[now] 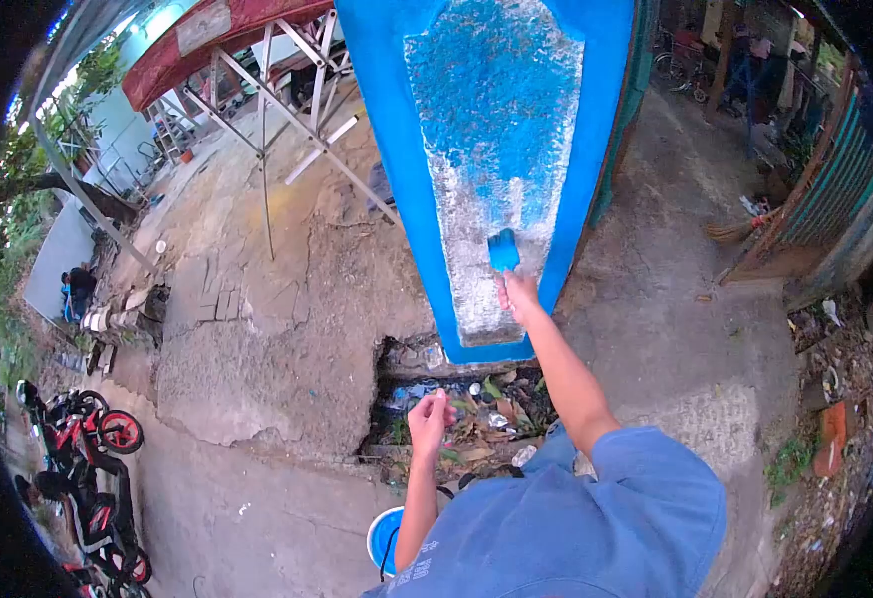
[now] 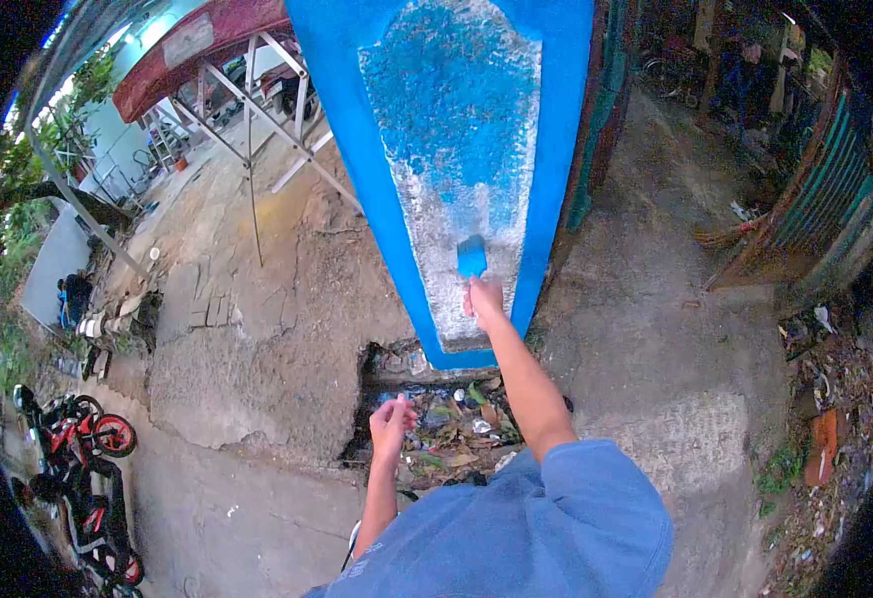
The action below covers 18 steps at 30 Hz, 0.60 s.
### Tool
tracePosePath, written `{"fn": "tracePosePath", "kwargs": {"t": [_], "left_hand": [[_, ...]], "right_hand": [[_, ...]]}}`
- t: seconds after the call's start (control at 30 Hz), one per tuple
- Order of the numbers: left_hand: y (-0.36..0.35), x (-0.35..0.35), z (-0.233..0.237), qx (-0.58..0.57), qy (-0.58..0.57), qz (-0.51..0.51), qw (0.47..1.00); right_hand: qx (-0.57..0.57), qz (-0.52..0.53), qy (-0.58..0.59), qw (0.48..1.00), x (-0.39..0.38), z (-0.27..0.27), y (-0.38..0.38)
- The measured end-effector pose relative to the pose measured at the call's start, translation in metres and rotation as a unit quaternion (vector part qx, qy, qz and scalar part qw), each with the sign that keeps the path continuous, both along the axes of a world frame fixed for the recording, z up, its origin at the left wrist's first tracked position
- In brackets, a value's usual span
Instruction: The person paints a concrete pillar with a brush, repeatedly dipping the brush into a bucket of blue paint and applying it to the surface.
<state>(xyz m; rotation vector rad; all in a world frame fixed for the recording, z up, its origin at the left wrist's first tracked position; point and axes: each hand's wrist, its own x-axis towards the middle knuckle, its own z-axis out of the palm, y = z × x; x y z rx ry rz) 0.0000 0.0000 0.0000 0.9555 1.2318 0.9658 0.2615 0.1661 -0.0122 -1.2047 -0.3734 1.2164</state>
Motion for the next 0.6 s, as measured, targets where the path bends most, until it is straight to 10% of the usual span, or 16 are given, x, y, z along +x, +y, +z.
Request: {"fn": "tracePosePath", "kwargs": {"t": [0.27,0.6], "left_hand": [[0.011,0.028,0.003,0.013,0.000,-0.024,1.000],[0.016,0.040,-0.006,0.000,0.006,-0.064,0.998]], "right_hand": [[-0.055,0.036,0.026,0.997,0.033,0.016,0.022],[0.123,0.019,-0.117,0.985,0.020,0.225,-0.015]]}}
